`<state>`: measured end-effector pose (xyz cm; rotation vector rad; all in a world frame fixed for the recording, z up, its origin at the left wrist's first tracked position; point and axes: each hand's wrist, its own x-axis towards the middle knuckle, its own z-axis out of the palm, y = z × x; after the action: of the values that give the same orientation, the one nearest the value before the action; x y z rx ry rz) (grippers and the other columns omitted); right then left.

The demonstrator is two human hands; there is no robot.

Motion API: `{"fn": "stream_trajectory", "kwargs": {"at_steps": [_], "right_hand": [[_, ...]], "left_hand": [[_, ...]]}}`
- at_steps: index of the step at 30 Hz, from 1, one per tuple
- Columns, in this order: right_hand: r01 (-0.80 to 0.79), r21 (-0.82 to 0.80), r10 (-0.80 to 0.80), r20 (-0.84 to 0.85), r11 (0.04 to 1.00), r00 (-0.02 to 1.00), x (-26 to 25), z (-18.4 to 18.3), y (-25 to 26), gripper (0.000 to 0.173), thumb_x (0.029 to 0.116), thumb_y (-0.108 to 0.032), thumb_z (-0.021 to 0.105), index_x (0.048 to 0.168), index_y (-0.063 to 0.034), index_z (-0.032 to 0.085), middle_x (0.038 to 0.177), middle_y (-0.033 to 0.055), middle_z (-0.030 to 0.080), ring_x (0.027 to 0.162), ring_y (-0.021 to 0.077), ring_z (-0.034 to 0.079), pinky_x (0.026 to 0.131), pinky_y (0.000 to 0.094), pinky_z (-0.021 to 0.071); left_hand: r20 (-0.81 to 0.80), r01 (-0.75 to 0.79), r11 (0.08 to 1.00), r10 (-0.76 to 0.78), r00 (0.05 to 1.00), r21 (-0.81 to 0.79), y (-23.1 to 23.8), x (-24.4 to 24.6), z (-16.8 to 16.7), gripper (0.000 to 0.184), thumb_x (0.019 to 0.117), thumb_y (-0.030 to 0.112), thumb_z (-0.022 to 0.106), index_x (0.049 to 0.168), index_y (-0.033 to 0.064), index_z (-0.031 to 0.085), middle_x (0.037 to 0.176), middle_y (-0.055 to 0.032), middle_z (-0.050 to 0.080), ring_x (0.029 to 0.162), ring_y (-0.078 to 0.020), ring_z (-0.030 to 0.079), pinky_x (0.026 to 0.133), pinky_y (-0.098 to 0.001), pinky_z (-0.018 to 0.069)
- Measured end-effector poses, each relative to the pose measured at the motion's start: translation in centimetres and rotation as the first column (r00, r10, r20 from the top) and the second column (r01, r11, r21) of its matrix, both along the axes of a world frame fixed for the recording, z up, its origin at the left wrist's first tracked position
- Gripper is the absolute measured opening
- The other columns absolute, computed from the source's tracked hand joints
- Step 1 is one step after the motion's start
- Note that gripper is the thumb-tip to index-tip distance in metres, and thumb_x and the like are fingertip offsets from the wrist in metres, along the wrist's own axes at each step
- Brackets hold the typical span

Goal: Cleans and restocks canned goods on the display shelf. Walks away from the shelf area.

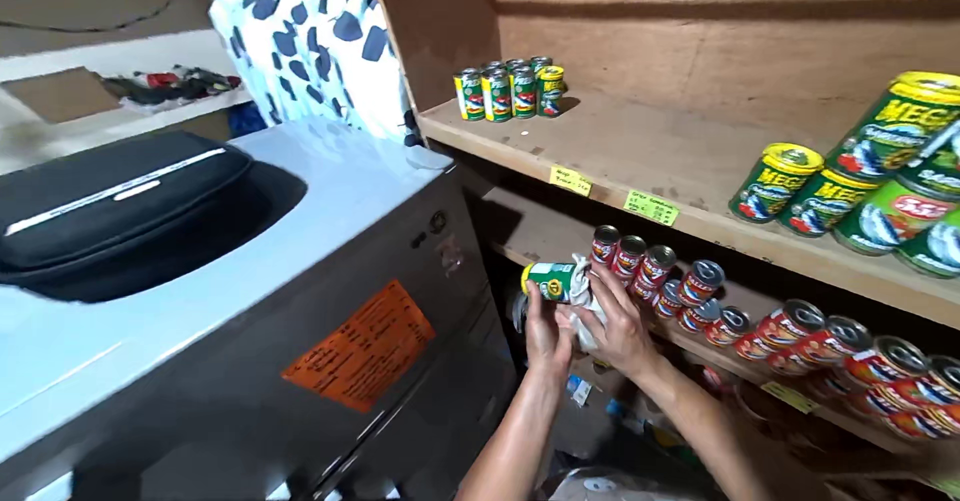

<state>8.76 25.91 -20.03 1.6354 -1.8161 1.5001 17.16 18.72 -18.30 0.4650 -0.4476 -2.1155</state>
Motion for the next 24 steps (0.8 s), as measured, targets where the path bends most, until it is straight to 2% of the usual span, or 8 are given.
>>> {"fn": "stream_trajectory", "kwargs": {"at_steps": [2, 3, 5, 8, 10, 13, 17, 24], "right_hand": [[-0.078, 0.233, -0.011, 0.357, 0.969, 0.934, -0.5, 1.6, 2.1, 0.039, 0.0924, -0.023, 0.073, 0.117, 0.0070, 0.069, 0.116, 0.0206, 0.071, 0.109, 0.0243, 0.069, 0.098, 0.0385, 0.0538], [-0.177, 0.360, -0.013, 0.468, 0.916, 0.883, -1.3, 1.9, 3.0, 0.037, 0.0937, -0.022, 0.072, 0.116, 0.0063, 0.068, 0.112, 0.0209, 0.071, 0.105, 0.0261, 0.068, 0.097, 0.0427, 0.0530], [-0.311, 0.465, 0.006, 0.549, 0.829, 0.836, -2.5, 0.7, 4.9, 0.038, 0.0940, -0.021, 0.072, 0.119, 0.0067, 0.067, 0.114, 0.0229, 0.069, 0.108, 0.0290, 0.067, 0.100, 0.0461, 0.0518], [-0.353, 0.467, 0.039, 0.559, 0.811, 0.828, -3.2, -1.7, 7.7, 0.038, 0.0929, -0.018, 0.072, 0.121, 0.0083, 0.067, 0.119, 0.0246, 0.069, 0.114, 0.0298, 0.066, 0.104, 0.0450, 0.0498], [-0.329, 0.469, 0.024, 0.545, 0.820, 0.838, -3.5, -2.9, 9.2, 0.039, 0.0931, -0.020, 0.072, 0.121, 0.0072, 0.067, 0.119, 0.0237, 0.069, 0.115, 0.0289, 0.066, 0.105, 0.0450, 0.0493], [-0.288, 0.466, -0.006, 0.534, 0.837, 0.845, -3.8, -3.3, 11.2, 0.040, 0.0943, -0.023, 0.070, 0.121, 0.0062, 0.067, 0.121, 0.0227, 0.069, 0.116, 0.0275, 0.065, 0.106, 0.0435, 0.0485], [-0.182, 0.402, -0.066, 0.530, 0.897, 0.846, -3.9, -3.7, 13.1, 0.039, 0.0932, -0.022, 0.071, 0.120, 0.0061, 0.068, 0.119, 0.0209, 0.070, 0.114, 0.0241, 0.067, 0.104, 0.0405, 0.0500], [-0.071, 0.373, -0.152, 0.536, 0.925, 0.830, -4.3, -4.9, 14.8, 0.039, 0.0923, -0.025, 0.071, 0.118, 0.0047, 0.070, 0.116, 0.0188, 0.072, 0.112, 0.0215, 0.068, 0.102, 0.0385, 0.0513]], "left_hand": [[0.028, -0.128, 0.954, 0.140, 0.990, -0.272, -0.2, -0.8, 0.1, 0.032, 0.1105, 0.027, 0.028, 0.122, 0.0037, 0.046, 0.099, -0.0038, 0.068, 0.091, -0.0109, 0.070, 0.083, -0.0293, 0.0600], [0.016, -0.175, 0.897, 0.198, 0.980, -0.407, -0.4, -1.3, 0.8, 0.027, 0.1067, 0.025, 0.039, 0.122, 0.0026, 0.045, 0.096, -0.0009, 0.069, 0.090, -0.0083, 0.070, 0.083, -0.0281, 0.0606], [-0.028, -0.180, 0.736, 0.214, 0.976, -0.653, -1.2, -2.3, 3.7, 0.057, 0.0940, 0.037, 0.071, 0.130, 0.0012, 0.045, 0.100, 0.0059, 0.070, 0.091, -0.0029, 0.069, 0.082, -0.0244, 0.0597], [0.039, -0.032, 0.478, 0.140, 0.989, -0.878, -1.9, -5.5, 10.4, 0.072, 0.0803, 0.044, 0.083, 0.133, 0.0036, 0.054, 0.109, 0.0073, 0.070, 0.097, -0.0016, 0.067, 0.086, -0.0252, 0.0584], [0.086, 0.068, 0.347, 0.036, 0.996, -0.936, -1.7, -9.2, 14.6, 0.065, 0.0845, 0.031, 0.080, 0.134, -0.0015, 0.054, 0.115, -0.0019, 0.068, 0.101, -0.0048, 0.066, 0.090, -0.0270, 0.0572], [0.129, 0.154, 0.265, -0.113, 0.985, -0.952, -0.4, -15.2, 19.3, 0.048, 0.0840, 0.004, 0.077, 0.126, -0.0085, 0.057, 0.109, -0.0101, 0.070, 0.097, -0.0085, 0.069, 0.089, -0.0271, 0.0582], [0.244, 0.272, 0.162, -0.176, 0.954, -0.948, 0.9, -20.0, 21.0, 0.046, 0.0840, 0.004, 0.080, 0.123, -0.0084, 0.060, 0.104, -0.0128, 0.071, 0.090, -0.0119, 0.070, 0.085, -0.0295, 0.0596], [0.310, 0.321, 0.103, -0.106, 0.945, -0.942, 1.1, -22.4, 20.5, 0.045, 0.0829, 0.009, 0.083, 0.121, -0.0056, 0.064, 0.103, -0.0133, 0.072, 0.089, -0.0136, 0.071, 0.085, -0.0313, 0.0596]]}}
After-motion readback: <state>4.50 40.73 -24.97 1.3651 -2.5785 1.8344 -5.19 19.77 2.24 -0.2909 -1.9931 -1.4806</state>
